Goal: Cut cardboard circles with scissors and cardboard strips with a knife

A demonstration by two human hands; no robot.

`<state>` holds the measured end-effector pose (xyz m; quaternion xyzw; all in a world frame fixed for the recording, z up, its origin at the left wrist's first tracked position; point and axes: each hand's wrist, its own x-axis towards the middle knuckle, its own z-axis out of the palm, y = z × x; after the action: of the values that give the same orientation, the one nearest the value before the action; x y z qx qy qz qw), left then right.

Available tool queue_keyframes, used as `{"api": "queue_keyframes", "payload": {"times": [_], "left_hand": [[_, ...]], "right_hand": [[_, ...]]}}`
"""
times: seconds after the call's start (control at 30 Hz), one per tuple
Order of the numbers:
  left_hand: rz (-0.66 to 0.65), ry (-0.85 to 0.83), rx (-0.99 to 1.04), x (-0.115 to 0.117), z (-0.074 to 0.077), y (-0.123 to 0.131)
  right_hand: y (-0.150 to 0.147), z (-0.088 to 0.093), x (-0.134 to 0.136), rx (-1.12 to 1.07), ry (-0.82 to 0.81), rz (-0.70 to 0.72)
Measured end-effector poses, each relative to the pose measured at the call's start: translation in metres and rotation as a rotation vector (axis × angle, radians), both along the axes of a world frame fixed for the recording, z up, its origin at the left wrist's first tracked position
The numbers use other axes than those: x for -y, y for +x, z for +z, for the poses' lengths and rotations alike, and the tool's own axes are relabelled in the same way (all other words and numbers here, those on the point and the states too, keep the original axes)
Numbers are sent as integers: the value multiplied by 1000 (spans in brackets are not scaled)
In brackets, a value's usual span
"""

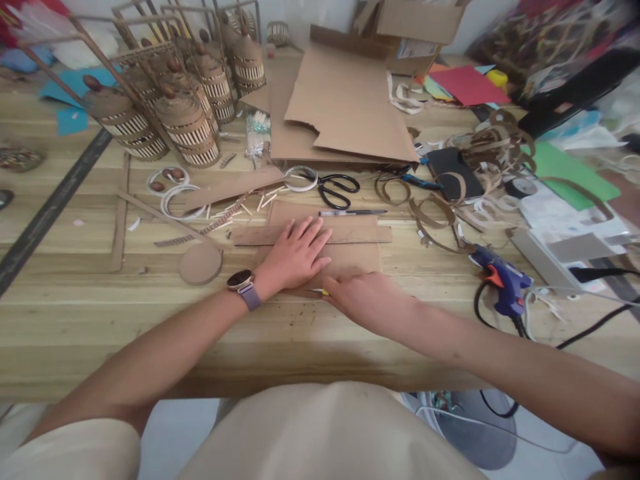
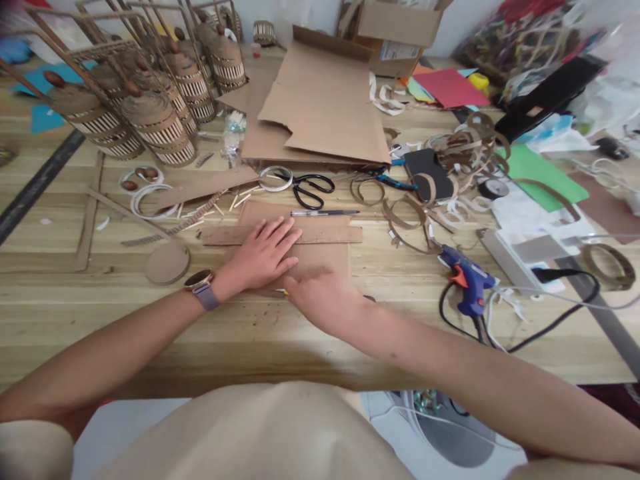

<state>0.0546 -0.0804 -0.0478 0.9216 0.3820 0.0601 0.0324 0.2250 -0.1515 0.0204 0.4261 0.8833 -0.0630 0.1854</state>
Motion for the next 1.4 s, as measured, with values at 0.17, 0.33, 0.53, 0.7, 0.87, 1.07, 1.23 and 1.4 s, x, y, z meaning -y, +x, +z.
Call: {"api": "queue_keyframes", "payload": {"times": [0.17,0.33,0.53,0.7,0.87,1.07,1.23,1.4], "left_hand": [[0,0,3,0,0,0],[2,-1,8,-1,-2,0],[1,-3,10,0,-1,0],[2,2,2,0,-1,0],[-2,14,11,0,-2,1],[-7,28,24,1,-2,0],[-13,23,23,0,-5,-2],[-11,19,20,0,-4,-3]], "right_hand": [[-2,3,0,24,9,9],[-3,4,-2,32,12,37],[-3,5,-3,62,4,30],[-4,6,-4,89,-16,34],[-17,19,-4,161,-49,53],[-41,37,-8,234,-52,43],[-40,37,-10,240,-70,35],[-25,36,-10,255,-102,55]]}}
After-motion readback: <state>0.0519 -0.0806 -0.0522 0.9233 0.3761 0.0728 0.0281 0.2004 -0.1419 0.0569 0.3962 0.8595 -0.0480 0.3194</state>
